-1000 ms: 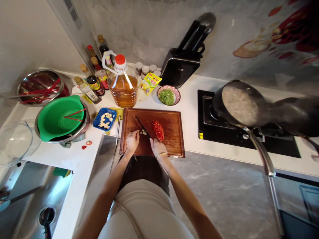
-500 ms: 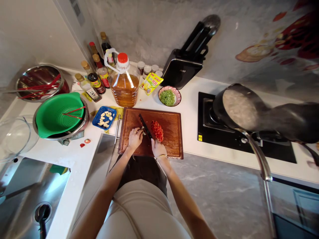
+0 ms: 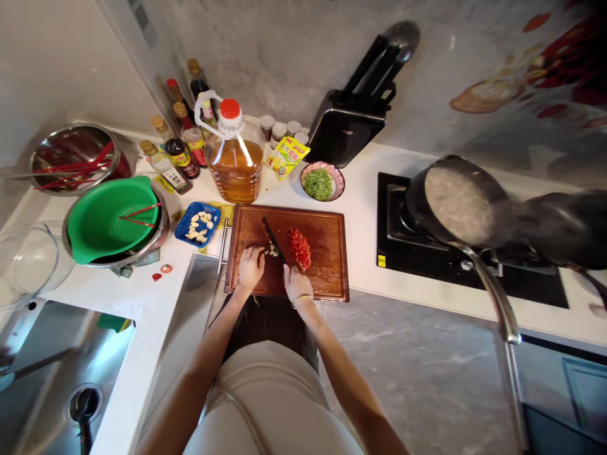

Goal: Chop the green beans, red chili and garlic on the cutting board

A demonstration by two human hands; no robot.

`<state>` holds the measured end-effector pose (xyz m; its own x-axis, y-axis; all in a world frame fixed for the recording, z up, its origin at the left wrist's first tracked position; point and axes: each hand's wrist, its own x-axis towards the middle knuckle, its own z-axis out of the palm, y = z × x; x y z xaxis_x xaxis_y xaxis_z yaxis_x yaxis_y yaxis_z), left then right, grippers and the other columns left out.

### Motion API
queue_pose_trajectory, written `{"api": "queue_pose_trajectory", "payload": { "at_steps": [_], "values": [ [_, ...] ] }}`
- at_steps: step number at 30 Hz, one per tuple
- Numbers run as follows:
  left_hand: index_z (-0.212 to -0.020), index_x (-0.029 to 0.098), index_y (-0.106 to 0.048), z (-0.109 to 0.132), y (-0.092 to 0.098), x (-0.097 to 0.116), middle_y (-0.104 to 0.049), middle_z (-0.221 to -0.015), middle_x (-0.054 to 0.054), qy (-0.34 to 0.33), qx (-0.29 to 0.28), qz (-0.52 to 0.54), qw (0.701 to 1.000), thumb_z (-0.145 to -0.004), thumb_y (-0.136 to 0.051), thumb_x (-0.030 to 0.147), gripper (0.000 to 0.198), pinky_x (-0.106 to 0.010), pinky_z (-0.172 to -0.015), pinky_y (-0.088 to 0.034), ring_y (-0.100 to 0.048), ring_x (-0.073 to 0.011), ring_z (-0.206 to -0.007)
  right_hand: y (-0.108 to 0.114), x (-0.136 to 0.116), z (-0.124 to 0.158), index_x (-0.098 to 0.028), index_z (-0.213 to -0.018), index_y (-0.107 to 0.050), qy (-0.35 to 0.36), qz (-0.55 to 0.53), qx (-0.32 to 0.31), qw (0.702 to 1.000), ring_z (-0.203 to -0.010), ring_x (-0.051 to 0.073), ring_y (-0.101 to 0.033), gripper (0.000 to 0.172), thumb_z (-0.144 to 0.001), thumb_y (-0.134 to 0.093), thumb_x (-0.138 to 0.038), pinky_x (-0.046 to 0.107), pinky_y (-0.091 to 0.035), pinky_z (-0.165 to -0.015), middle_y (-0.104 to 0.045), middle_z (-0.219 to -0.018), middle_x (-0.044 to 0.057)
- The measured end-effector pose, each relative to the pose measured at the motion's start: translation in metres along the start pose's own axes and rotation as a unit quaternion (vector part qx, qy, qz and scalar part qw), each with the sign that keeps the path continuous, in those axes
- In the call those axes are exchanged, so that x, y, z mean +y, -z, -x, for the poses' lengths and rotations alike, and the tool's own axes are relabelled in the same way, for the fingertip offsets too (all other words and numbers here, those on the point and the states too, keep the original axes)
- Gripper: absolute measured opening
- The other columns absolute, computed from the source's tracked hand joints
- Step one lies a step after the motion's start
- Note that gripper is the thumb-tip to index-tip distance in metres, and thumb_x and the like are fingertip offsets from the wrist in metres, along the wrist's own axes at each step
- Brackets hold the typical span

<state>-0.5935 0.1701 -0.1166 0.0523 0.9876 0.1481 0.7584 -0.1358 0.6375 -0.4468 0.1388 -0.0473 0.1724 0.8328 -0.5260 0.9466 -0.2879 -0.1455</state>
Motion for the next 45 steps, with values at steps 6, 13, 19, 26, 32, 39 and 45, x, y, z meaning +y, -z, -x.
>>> {"api": "queue_pose_trajectory", "payload": {
  "at_steps": [6, 13, 19, 26, 32, 39, 45],
  "values": [
    [-0.113, 0.021, -0.059, 0.004, -0.004, -0.001, -0.061, -0.109, -0.008, 0.005, -0.029, -0.018, 0.999, -0.089, -0.047, 0.026, 0.027, -0.039, -0.094, -0.039, -0.053, -0.0231, -0.103, 0.000, -0.006, -0.004, -0.012, -0.103, -0.057, -0.004, -0.004, -0.017, 1.000, -0.083, 0.026, -0.069, 0.049, -0.098, -0.019, -0.041, 0.033, -0.049, -0.070, -0.070, -0.086, 0.015],
    [-0.113, 0.020, -0.059, 0.001, -0.006, -0.001, -0.061, -0.111, -0.008, 0.013, -0.049, -0.032, 0.998, -0.087, -0.049, 0.027, 0.029, -0.038, -0.094, -0.038, -0.051, -0.0238, -0.104, -0.008, -0.012, -0.016, -0.011, -0.106, -0.058, -0.011, -0.002, -0.028, 1.000, -0.084, 0.025, -0.069, 0.051, -0.097, -0.020, -0.043, 0.033, -0.050, -0.072, -0.070, -0.087, 0.017],
    [-0.113, 0.020, -0.059, 0.001, -0.006, 0.001, -0.061, -0.110, -0.008, 0.014, -0.037, -0.017, 0.999, -0.088, -0.048, 0.028, 0.028, -0.038, -0.093, -0.038, -0.052, -0.0227, -0.103, 0.003, -0.006, -0.020, -0.011, -0.101, -0.061, 0.011, -0.015, -0.021, 1.000, -0.089, 0.022, -0.068, 0.053, -0.098, -0.018, -0.041, 0.030, -0.048, -0.077, -0.070, -0.095, 0.017],
    [-0.111, 0.020, -0.060, 0.001, -0.006, 0.001, -0.062, -0.107, -0.008, 0.023, -0.021, -0.010, 0.999, -0.088, -0.046, 0.023, 0.027, -0.037, -0.091, -0.039, -0.053, -0.0226, -0.100, 0.011, -0.005, -0.008, -0.012, -0.102, -0.060, 0.012, -0.005, -0.023, 1.000, -0.088, 0.023, -0.068, 0.051, -0.098, -0.018, -0.041, 0.031, -0.049, -0.075, -0.070, -0.092, 0.016],
    [-0.109, 0.020, -0.060, 0.001, -0.007, -0.001, -0.062, -0.105, -0.007, 0.021, -0.018, -0.015, 1.000, -0.088, -0.045, 0.021, 0.026, -0.036, -0.090, -0.040, -0.052, -0.0226, -0.099, 0.003, -0.012, -0.013, -0.012, -0.103, -0.060, 0.006, 0.006, -0.032, 0.999, -0.087, 0.025, -0.068, 0.053, -0.098, -0.018, -0.043, 0.032, -0.049, -0.073, -0.070, -0.091, 0.017],
    [-0.107, 0.019, -0.060, -0.001, -0.009, 0.000, -0.062, -0.103, -0.009, 0.027, -0.017, -0.008, 0.999, -0.088, -0.045, 0.022, 0.025, -0.039, -0.090, -0.041, -0.053, -0.0233, -0.099, -0.006, -0.020, -0.017, -0.011, -0.107, -0.056, -0.008, 0.007, -0.040, 0.999, -0.086, 0.026, -0.068, 0.051, -0.098, -0.018, -0.044, 0.032, -0.049, -0.071, -0.070, -0.088, 0.017],
    [-0.115, 0.020, -0.054, -0.001, 0.020, 0.009, -0.060, -0.111, -0.009, 0.035, 0.060, 0.056, 0.996, -0.093, -0.036, 0.024, 0.028, -0.035, -0.096, -0.039, -0.052, -0.0195, -0.107, -0.001, -0.004, -0.005, -0.015, -0.107, -0.054, 0.037, 0.002, 0.005, 0.999, -0.084, 0.022, -0.068, 0.052, -0.096, -0.016, -0.050, 0.029, -0.046, -0.071, -0.070, -0.090, 0.012]
  ]
}}
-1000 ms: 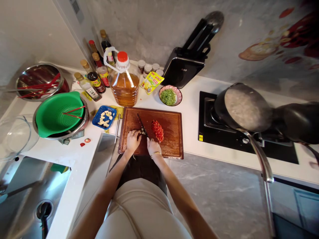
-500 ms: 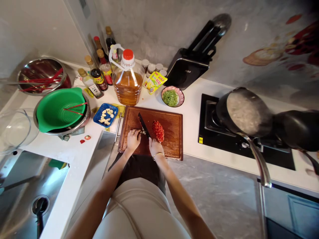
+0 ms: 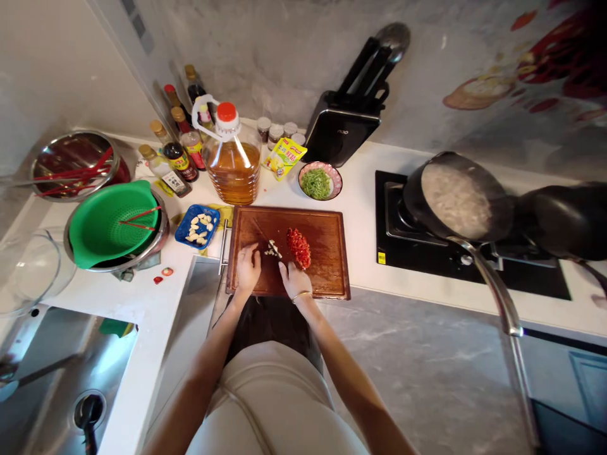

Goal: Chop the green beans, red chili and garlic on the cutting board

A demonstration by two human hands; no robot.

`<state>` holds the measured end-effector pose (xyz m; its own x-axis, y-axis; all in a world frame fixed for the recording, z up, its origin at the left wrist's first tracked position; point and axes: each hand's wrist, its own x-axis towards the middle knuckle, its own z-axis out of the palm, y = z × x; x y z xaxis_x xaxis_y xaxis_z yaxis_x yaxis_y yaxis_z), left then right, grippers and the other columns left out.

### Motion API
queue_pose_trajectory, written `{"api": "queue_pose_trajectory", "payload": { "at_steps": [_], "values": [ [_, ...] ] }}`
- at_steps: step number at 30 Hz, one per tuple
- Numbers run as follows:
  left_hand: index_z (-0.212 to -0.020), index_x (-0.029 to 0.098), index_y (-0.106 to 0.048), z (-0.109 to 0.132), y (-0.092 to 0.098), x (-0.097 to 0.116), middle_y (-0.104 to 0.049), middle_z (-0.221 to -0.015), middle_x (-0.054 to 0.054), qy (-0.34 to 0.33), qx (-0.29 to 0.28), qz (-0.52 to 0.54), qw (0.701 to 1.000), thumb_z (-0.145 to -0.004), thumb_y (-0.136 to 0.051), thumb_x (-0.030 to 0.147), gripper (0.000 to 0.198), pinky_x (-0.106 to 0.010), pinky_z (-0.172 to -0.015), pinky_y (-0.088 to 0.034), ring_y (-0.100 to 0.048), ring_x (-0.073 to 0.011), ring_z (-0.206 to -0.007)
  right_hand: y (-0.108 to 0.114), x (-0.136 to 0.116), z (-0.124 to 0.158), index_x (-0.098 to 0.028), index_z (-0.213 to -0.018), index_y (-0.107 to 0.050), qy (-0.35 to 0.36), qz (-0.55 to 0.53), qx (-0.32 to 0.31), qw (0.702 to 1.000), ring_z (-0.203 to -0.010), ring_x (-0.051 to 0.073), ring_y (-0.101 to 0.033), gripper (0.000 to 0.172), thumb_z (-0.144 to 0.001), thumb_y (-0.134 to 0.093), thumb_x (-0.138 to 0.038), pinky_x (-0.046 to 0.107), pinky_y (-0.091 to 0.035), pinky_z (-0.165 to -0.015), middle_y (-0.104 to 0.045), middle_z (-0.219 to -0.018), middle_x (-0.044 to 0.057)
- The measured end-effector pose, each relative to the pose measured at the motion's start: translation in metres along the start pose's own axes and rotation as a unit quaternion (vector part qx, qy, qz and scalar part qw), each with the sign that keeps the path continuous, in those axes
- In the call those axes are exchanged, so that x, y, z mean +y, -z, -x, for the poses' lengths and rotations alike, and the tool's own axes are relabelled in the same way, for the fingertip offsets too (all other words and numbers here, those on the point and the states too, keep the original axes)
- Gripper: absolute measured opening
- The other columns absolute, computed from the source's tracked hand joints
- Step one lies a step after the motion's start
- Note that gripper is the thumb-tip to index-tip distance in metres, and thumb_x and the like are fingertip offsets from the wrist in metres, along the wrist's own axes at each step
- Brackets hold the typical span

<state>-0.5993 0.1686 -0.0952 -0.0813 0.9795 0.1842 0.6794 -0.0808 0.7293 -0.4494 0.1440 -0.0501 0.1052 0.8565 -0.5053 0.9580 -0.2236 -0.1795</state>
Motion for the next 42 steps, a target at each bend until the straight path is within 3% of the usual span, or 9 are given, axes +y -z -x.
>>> {"api": "queue_pose_trajectory", "payload": {
  "at_steps": [2, 4, 9, 14, 17, 29, 35, 39, 42],
  "values": [
    [-0.113, 0.020, -0.053, -0.006, 0.019, 0.006, -0.057, -0.114, -0.010, 0.004, 0.046, -0.016, 0.999, -0.094, -0.037, 0.028, 0.027, -0.037, -0.099, -0.036, -0.049, -0.0206, -0.111, 0.002, 0.005, 0.007, -0.016, -0.109, -0.053, 0.019, 0.006, 0.010, 1.000, -0.083, 0.022, -0.067, 0.052, -0.096, -0.017, -0.052, 0.028, -0.045, -0.069, -0.070, -0.089, 0.012],
    [-0.106, 0.021, -0.056, -0.017, 0.037, 0.011, -0.056, -0.112, -0.011, -0.001, 0.052, -0.061, 0.997, -0.091, -0.043, 0.037, 0.025, -0.042, -0.100, -0.032, -0.047, -0.0243, -0.113, 0.004, 0.008, 0.012, -0.016, -0.110, -0.053, 0.040, 0.009, 0.014, 0.999, -0.084, 0.022, -0.067, 0.052, -0.095, -0.021, -0.054, 0.027, -0.044, -0.069, -0.069, -0.091, 0.011],
    [-0.079, 0.021, -0.058, -0.049, 0.055, 0.017, -0.060, -0.091, -0.010, -0.059, -0.099, -0.186, 0.976, -0.075, -0.057, 0.062, 0.041, -0.048, -0.095, -0.028, -0.049, -0.0303, -0.101, 0.002, 0.015, 0.017, -0.017, -0.106, -0.057, 0.087, 0.006, 0.031, 0.996, -0.087, 0.022, -0.065, 0.050, -0.092, -0.030, -0.057, 0.026, -0.042, -0.070, -0.068, -0.096, 0.011],
    [-0.061, 0.021, -0.056, -0.067, 0.039, 0.016, -0.062, -0.070, -0.004, -0.129, -0.296, -0.198, 0.926, -0.078, -0.053, 0.061, 0.044, -0.039, -0.088, -0.030, -0.054, -0.0220, -0.082, -0.002, 0.020, 0.013, -0.016, -0.106, -0.058, 0.118, 0.001, 0.042, 0.992, -0.090, 0.022, -0.064, 0.049, -0.091, -0.034, -0.056, 0.027, -0.041, -0.074, -0.068, -0.096, 0.011],
    [-0.062, 0.021, -0.059, -0.069, 0.025, 0.019, -0.065, -0.071, -0.002, -0.139, -0.362, -0.187, 0.902, -0.079, -0.054, 0.059, 0.043, -0.037, -0.087, -0.028, -0.056, -0.0189, -0.077, -0.001, 0.021, 0.011, -0.015, -0.106, -0.058, 0.128, -0.002, 0.034, 0.991, -0.091, 0.022, -0.063, 0.049, -0.091, -0.034, -0.056, 0.028, -0.041, -0.076, -0.068, -0.098, 0.012],
    [-0.069, 0.020, -0.065, -0.081, -0.005, 0.025, -0.070, -0.078, -0.002, -0.100, -0.396, -0.199, 0.891, -0.082, -0.053, 0.052, 0.036, -0.037, -0.088, -0.027, -0.060, -0.0189, -0.081, 0.001, 0.023, 0.014, -0.014, -0.105, -0.058, 0.146, -0.017, 0.017, 0.989, -0.094, 0.023, -0.063, 0.047, -0.092, -0.036, -0.053, 0.028, -0.042, -0.077, -0.066, -0.102, 0.014],
    [-0.080, 0.023, -0.066, -0.090, 0.004, 0.030, -0.070, -0.083, -0.001, -0.094, -0.368, -0.157, 0.912, -0.089, -0.046, 0.042, 0.029, -0.036, -0.091, -0.032, -0.061, -0.0182, -0.084, -0.006, 0.030, 0.030, -0.015, -0.108, -0.058, 0.139, -0.005, 0.012, 0.990, -0.089, 0.024, -0.065, 0.049, -0.092, -0.033, -0.055, 0.030, -0.043, -0.075, -0.068, -0.097, 0.014],
    [-0.085, 0.023, -0.065, -0.095, 0.039, 0.034, -0.069, -0.089, -0.002, -0.123, -0.216, -0.080, 0.965, -0.093, -0.040, 0.034, 0.028, -0.032, -0.089, -0.038, -0.060, -0.0174, -0.089, -0.004, 0.037, 0.038, -0.016, -0.108, -0.058, 0.101, 0.006, 0.002, 0.995, -0.083, 0.026, -0.067, 0.052, -0.093, -0.027, -0.055, 0.030, -0.044, -0.070, -0.070, -0.085, 0.014],
    [-0.085, 0.021, -0.062, -0.095, 0.057, 0.027, -0.068, -0.088, -0.003, -0.092, -0.069, -0.025, 0.993, -0.094, -0.039, 0.034, 0.028, -0.030, -0.087, -0.041, -0.059, -0.0168, -0.088, 0.006, 0.040, 0.031, -0.016, -0.104, -0.058, 0.067, 0.002, 0.004, 0.998, -0.080, 0.026, -0.068, 0.052, -0.094, -0.022, -0.053, 0.030, -0.044, -0.068, -0.070, -0.083, 0.014]
  ]
}}
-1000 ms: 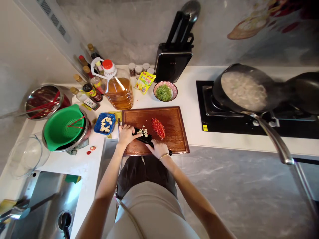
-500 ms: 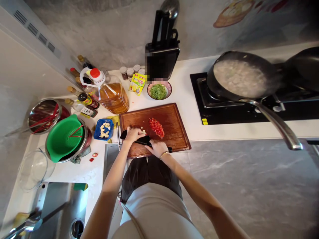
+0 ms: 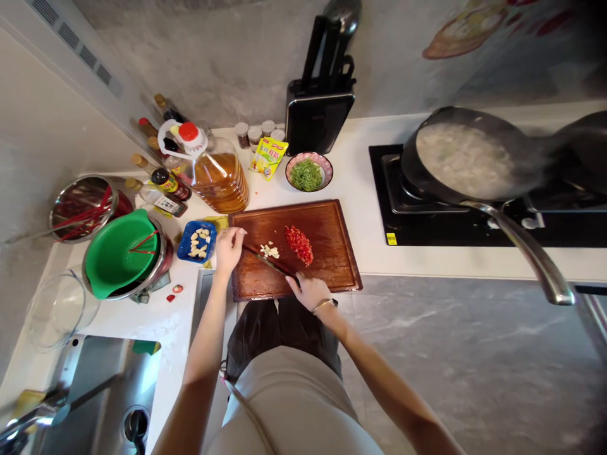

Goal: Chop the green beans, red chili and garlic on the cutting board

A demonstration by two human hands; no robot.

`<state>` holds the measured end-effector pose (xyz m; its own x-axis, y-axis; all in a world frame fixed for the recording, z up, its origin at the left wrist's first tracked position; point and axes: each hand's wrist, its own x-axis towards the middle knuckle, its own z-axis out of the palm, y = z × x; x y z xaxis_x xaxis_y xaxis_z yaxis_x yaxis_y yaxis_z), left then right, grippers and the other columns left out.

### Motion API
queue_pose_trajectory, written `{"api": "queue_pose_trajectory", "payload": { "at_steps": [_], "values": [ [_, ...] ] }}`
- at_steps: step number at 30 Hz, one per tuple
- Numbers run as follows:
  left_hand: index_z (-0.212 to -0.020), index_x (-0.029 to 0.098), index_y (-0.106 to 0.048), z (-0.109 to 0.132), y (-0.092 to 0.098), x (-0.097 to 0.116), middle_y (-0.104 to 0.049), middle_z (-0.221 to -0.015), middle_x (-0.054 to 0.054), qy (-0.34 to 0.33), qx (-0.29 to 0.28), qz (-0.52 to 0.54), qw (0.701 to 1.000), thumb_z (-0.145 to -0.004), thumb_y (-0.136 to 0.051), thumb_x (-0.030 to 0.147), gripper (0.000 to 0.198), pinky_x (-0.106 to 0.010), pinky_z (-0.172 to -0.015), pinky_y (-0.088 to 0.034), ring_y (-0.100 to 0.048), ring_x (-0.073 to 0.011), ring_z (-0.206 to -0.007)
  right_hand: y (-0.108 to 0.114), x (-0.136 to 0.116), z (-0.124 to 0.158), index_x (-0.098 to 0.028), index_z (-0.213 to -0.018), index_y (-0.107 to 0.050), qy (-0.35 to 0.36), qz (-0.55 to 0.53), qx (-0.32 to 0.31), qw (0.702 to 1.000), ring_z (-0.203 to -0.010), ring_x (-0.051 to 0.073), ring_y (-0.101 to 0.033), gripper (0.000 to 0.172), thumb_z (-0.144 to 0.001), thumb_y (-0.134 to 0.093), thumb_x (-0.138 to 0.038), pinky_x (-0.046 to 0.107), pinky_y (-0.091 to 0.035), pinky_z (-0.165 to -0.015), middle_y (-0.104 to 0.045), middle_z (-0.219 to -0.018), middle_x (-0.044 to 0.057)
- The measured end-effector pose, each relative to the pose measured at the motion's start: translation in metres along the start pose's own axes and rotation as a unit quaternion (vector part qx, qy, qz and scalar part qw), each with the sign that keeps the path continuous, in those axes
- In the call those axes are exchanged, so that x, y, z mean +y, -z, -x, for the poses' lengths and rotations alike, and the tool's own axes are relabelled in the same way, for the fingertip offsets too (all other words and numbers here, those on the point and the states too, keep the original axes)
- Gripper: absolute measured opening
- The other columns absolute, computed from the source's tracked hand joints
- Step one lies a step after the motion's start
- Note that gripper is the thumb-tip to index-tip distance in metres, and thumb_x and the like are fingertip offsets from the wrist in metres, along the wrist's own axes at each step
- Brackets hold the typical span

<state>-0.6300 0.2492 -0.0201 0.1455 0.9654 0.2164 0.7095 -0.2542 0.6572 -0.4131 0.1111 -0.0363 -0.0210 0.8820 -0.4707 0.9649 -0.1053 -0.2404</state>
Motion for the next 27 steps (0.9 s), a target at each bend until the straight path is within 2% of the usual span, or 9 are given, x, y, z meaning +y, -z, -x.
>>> {"api": "queue_pose_trajectory", "payload": {
  "at_steps": [2, 4, 9, 13, 15, 17, 20, 23, 27],
  "values": [
    [-0.084, 0.020, -0.060, 0.003, 0.000, -0.006, -0.067, -0.084, -0.003, 0.043, 0.064, 0.026, 0.997, -0.094, -0.037, 0.036, 0.030, -0.029, -0.083, -0.044, -0.059, -0.0157, -0.084, 0.007, -0.001, -0.009, -0.016, -0.100, -0.058, -0.021, -0.007, 0.005, 1.000, -0.079, 0.025, -0.068, 0.052, -0.095, -0.020, -0.050, 0.030, -0.044, -0.067, -0.070, -0.082, 0.013],
    [-0.083, 0.019, -0.058, 0.008, -0.010, -0.011, -0.065, -0.082, -0.003, 0.079, 0.082, 0.046, 0.992, -0.094, -0.037, 0.037, 0.030, -0.026, -0.077, -0.045, -0.060, -0.0142, -0.079, 0.011, -0.005, -0.019, -0.015, -0.099, -0.057, -0.040, -0.017, 0.008, 0.999, -0.079, 0.024, -0.068, 0.051, -0.097, -0.018, -0.047, 0.029, -0.045, -0.067, -0.070, -0.083, 0.013],
    [-0.079, 0.019, -0.060, 0.028, -0.044, -0.015, -0.064, -0.076, -0.003, 0.126, 0.041, 0.044, 0.990, -0.091, -0.045, 0.037, 0.027, -0.025, -0.071, -0.046, -0.059, -0.0137, -0.073, 0.006, -0.025, -0.030, -0.011, -0.100, -0.055, -0.078, -0.038, -0.002, 0.996, -0.083, 0.024, -0.068, 0.042, -0.099, -0.022, -0.036, 0.028, -0.046, -0.068, -0.070, -0.088, 0.015],
    [-0.086, 0.018, -0.062, 0.049, -0.061, -0.016, -0.067, -0.086, -0.005, 0.146, 0.002, 0.061, 0.987, -0.089, -0.049, 0.030, 0.018, -0.028, -0.077, -0.047, -0.061, -0.0152, -0.080, -0.003, -0.039, -0.028, -0.008, -0.104, -0.054, -0.097, -0.047, -0.012, 0.994, -0.085, 0.024, -0.068, 0.039, -0.099, -0.022, -0.031, 0.029, -0.046, -0.070, -0.069, -0.091, 0.016],
    [-0.093, 0.018, -0.062, 0.053, -0.066, -0.015, -0.067, -0.093, -0.006, 0.141, 0.006, 0.074, 0.987, -0.089, -0.049, 0.029, 0.017, -0.029, -0.082, -0.047, -0.061, -0.0162, -0.087, -0.005, -0.043, -0.026, -0.008, -0.104, -0.054, -0.106, -0.046, -0.018, 0.993, -0.087, 0.024, -0.068, 0.039, -0.099, -0.022, -0.030, 0.029, -0.047, -0.071, -0.069, -0.092, 0.017],
    [-0.103, 0.018, -0.061, 0.048, -0.069, -0.015, -0.066, -0.102, -0.007, 0.127, 0.028, 0.078, 0.988, -0.090, -0.048, 0.030, 0.021, -0.031, -0.090, -0.045, -0.059, -0.0174, -0.098, -0.005, -0.045, -0.026, -0.008, -0.104, -0.054, -0.112, -0.043, -0.027, 0.992, -0.087, 0.024, -0.068, 0.039, -0.099, -0.023, -0.030, 0.030, -0.048, -0.072, -0.069, -0.092, 0.018],
    [-0.117, 0.018, -0.055, 0.027, -0.073, -0.016, -0.061, -0.116, -0.008, 0.097, 0.046, 0.078, 0.991, -0.091, -0.046, 0.034, 0.032, -0.033, -0.099, -0.040, -0.054, -0.0188, -0.111, -0.001, -0.047, -0.028, -0.007, -0.106, -0.054, -0.114, -0.040, -0.037, 0.992, -0.086, 0.024, -0.068, 0.039, -0.099, -0.023, -0.032, 0.032, -0.049, -0.073, -0.069, -0.092, 0.019],
    [-0.122, 0.016, -0.052, 0.002, -0.076, -0.017, -0.059, -0.122, -0.010, 0.084, 0.031, 0.080, 0.993, -0.089, -0.050, 0.039, 0.041, -0.035, -0.101, -0.038, -0.052, -0.0212, -0.115, 0.009, -0.050, -0.032, -0.008, -0.106, -0.055, -0.114, -0.038, -0.041, 0.992, -0.088, 0.025, -0.068, 0.041, -0.099, -0.023, -0.034, 0.033, -0.049, -0.075, -0.068, -0.095, 0.020],
    [-0.122, 0.015, -0.055, -0.016, -0.077, -0.018, -0.062, -0.119, -0.010, 0.118, -0.004, 0.071, 0.990, -0.088, -0.051, 0.043, 0.044, -0.037, -0.098, -0.040, -0.054, -0.0238, -0.110, 0.024, -0.054, -0.038, -0.007, -0.104, -0.058, -0.120, -0.031, -0.057, 0.991, -0.091, 0.025, -0.068, 0.045, -0.099, -0.022, -0.035, 0.032, -0.049, -0.077, -0.068, -0.096, 0.020]
  ]
}}
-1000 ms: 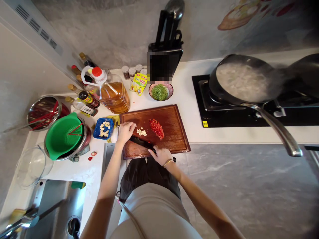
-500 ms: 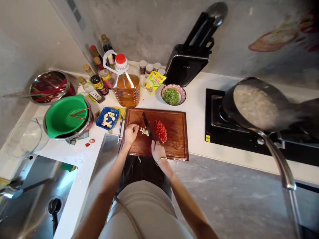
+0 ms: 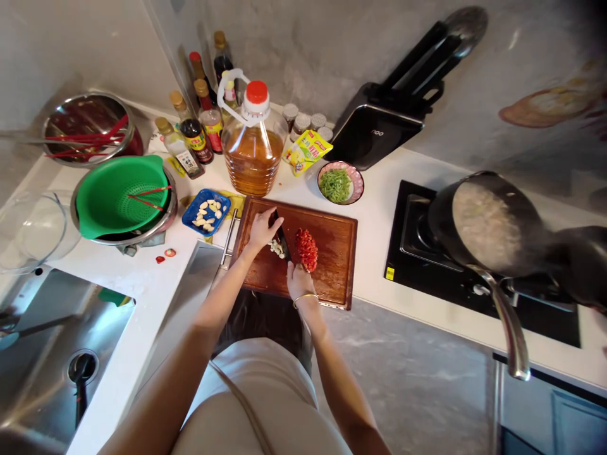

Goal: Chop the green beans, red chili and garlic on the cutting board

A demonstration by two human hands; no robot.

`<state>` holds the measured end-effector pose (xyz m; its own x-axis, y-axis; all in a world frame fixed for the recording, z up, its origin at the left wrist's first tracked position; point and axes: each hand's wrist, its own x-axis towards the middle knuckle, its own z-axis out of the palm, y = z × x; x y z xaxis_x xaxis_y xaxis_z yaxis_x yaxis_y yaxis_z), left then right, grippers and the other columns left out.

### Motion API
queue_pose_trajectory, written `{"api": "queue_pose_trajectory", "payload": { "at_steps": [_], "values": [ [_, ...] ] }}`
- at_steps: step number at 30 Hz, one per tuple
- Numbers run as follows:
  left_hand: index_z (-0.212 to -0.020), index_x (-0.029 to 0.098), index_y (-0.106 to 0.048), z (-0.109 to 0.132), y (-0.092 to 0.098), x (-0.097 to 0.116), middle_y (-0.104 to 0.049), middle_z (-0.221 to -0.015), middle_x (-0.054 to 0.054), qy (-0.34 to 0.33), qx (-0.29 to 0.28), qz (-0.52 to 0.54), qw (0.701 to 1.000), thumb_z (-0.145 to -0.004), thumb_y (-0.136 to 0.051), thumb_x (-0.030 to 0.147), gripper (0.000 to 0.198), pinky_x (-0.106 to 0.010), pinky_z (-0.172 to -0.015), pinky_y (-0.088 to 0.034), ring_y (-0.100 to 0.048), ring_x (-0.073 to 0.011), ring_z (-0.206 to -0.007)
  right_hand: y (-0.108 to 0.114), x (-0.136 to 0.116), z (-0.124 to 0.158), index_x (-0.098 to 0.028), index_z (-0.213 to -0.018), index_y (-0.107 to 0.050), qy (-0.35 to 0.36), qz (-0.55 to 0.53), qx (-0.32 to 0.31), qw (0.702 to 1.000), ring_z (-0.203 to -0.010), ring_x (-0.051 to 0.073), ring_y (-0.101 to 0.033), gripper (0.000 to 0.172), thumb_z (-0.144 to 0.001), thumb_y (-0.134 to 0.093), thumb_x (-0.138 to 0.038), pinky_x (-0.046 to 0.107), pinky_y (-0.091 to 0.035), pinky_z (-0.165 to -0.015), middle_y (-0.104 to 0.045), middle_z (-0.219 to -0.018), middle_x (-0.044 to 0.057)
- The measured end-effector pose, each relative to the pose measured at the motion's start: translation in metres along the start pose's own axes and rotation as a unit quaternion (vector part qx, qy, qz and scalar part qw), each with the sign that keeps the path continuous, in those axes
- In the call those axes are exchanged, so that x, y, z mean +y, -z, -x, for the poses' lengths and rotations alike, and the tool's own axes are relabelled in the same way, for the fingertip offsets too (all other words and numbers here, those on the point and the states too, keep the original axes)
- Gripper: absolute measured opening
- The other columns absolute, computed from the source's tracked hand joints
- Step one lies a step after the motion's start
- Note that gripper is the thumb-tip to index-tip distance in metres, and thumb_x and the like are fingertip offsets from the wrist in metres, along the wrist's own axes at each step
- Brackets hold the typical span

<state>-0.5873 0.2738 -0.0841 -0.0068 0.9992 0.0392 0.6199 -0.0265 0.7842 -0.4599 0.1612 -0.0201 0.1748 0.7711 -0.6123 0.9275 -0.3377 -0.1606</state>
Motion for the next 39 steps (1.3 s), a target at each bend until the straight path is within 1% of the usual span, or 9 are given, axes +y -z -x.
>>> {"api": "queue_pose_trajectory", "payload": {
  "at_steps": [4, 8, 18, 21, 26, 28, 30, 36, 39],
  "values": [
    [-0.124, 0.018, -0.055, -0.003, 0.000, 0.001, -0.064, -0.115, -0.007, 0.030, -0.023, -0.004, 0.999, -0.088, -0.050, 0.045, 0.046, -0.033, -0.095, -0.042, -0.056, -0.0224, -0.106, 0.005, -0.004, 0.000, -0.006, -0.105, -0.058, -0.005, 0.013, 0.007, 1.000, -0.091, 0.024, -0.068, 0.043, -0.098, -0.024, -0.033, 0.032, -0.050, -0.078, -0.068, -0.095, 0.020],
    [-0.123, 0.019, -0.056, -0.002, -0.003, 0.000, -0.064, -0.115, -0.005, 0.037, -0.022, -0.020, 0.999, -0.086, -0.053, 0.043, 0.044, -0.033, -0.095, -0.041, -0.055, -0.0227, -0.105, -0.001, -0.002, 0.001, -0.006, -0.107, -0.057, -0.014, 0.022, 0.011, 1.000, -0.086, 0.024, -0.069, 0.042, -0.098, -0.025, -0.033, 0.032, -0.051, -0.074, -0.069, -0.091, 0.020],
    [-0.127, 0.022, -0.053, 0.008, -0.003, 0.016, -0.066, -0.107, -0.005, 0.057, -0.020, -0.048, 0.997, -0.086, -0.052, 0.043, 0.045, -0.032, -0.094, -0.040, -0.054, -0.0223, -0.103, -0.041, 0.003, -0.008, -0.007, -0.106, -0.054, -0.040, 0.046, 0.045, 0.997, -0.079, 0.023, -0.070, 0.040, -0.099, -0.024, -0.032, 0.030, -0.052, -0.066, -0.069, -0.085, 0.018],
    [-0.125, 0.021, -0.055, 0.003, -0.005, 0.015, -0.067, -0.106, -0.006, 0.073, -0.017, -0.063, 0.995, -0.086, -0.052, 0.042, 0.044, -0.033, -0.094, -0.040, -0.053, -0.0235, -0.105, -0.033, 0.003, -0.010, -0.008, -0.105, -0.056, -0.032, 0.034, 0.037, 0.998, -0.081, 0.022, -0.069, 0.040, -0.099, -0.026, -0.034, 0.030, -0.051, -0.070, -0.069, -0.086, 0.017],
    [-0.121, 0.021, -0.058, -0.014, -0.001, 0.006, -0.068, -0.107, -0.005, 0.110, -0.044, -0.045, 0.992, -0.085, -0.054, 0.043, 0.043, -0.031, -0.091, -0.042, -0.055, -0.0226, -0.103, 0.005, 0.001, -0.011, -0.009, -0.105, -0.059, 0.013, 0.015, 0.014, 1.000, -0.090, 0.024, -0.068, 0.044, -0.098, -0.025, -0.035, 0.032, -0.049, -0.077, -0.068, -0.093, 0.019],
    [-0.121, 0.022, -0.059, -0.018, 0.000, 0.006, -0.068, -0.106, -0.004, 0.124, -0.052, -0.040, 0.990, -0.084, -0.054, 0.044, 0.043, -0.031, -0.090, -0.042, -0.055, -0.0227, -0.103, 0.013, 0.001, -0.013, -0.008, -0.106, -0.059, 0.021, 0.017, 0.007, 1.000, -0.091, 0.024, -0.067, 0.045, -0.098, -0.023, -0.035, 0.032, -0.049, -0.078, -0.068, -0.094, 0.019],
    [-0.121, 0.022, -0.058, -0.016, 0.000, 0.008, -0.068, -0.105, -0.005, 0.127, -0.048, -0.045, 0.990, -0.084, -0.053, 0.044, 0.043, -0.031, -0.089, -0.042, -0.055, -0.0232, -0.103, 0.009, 0.001, -0.013, -0.009, -0.106, -0.058, 0.017, 0.027, 0.007, 0.999, -0.089, 0.024, -0.068, 0.045, -0.099, -0.023, -0.035, 0.033, -0.050, -0.077, -0.068, -0.092, 0.019],
    [-0.127, 0.024, -0.052, 0.003, -0.006, 0.021, -0.066, -0.104, -0.007, 0.097, -0.016, -0.072, 0.993, -0.087, -0.049, 0.045, 0.045, -0.033, -0.091, -0.041, -0.053, -0.0237, -0.105, -0.028, 0.008, -0.014, -0.008, -0.111, -0.053, -0.032, 0.059, 0.040, 0.997, -0.083, 0.023, -0.069, 0.041, -0.099, -0.022, -0.033, 0.031, -0.051, -0.070, -0.069, -0.087, 0.018],
    [-0.125, 0.023, -0.054, 0.002, -0.007, 0.020, -0.066, -0.104, -0.009, 0.102, -0.006, -0.091, 0.991, -0.087, -0.050, 0.044, 0.044, -0.034, -0.091, -0.040, -0.053, -0.0243, -0.106, -0.022, 0.010, -0.016, -0.009, -0.111, -0.054, -0.015, 0.044, 0.028, 0.999, -0.087, 0.022, -0.068, 0.043, -0.099, -0.021, -0.035, 0.030, -0.050, -0.075, -0.069, -0.091, 0.018]
  ]
}}
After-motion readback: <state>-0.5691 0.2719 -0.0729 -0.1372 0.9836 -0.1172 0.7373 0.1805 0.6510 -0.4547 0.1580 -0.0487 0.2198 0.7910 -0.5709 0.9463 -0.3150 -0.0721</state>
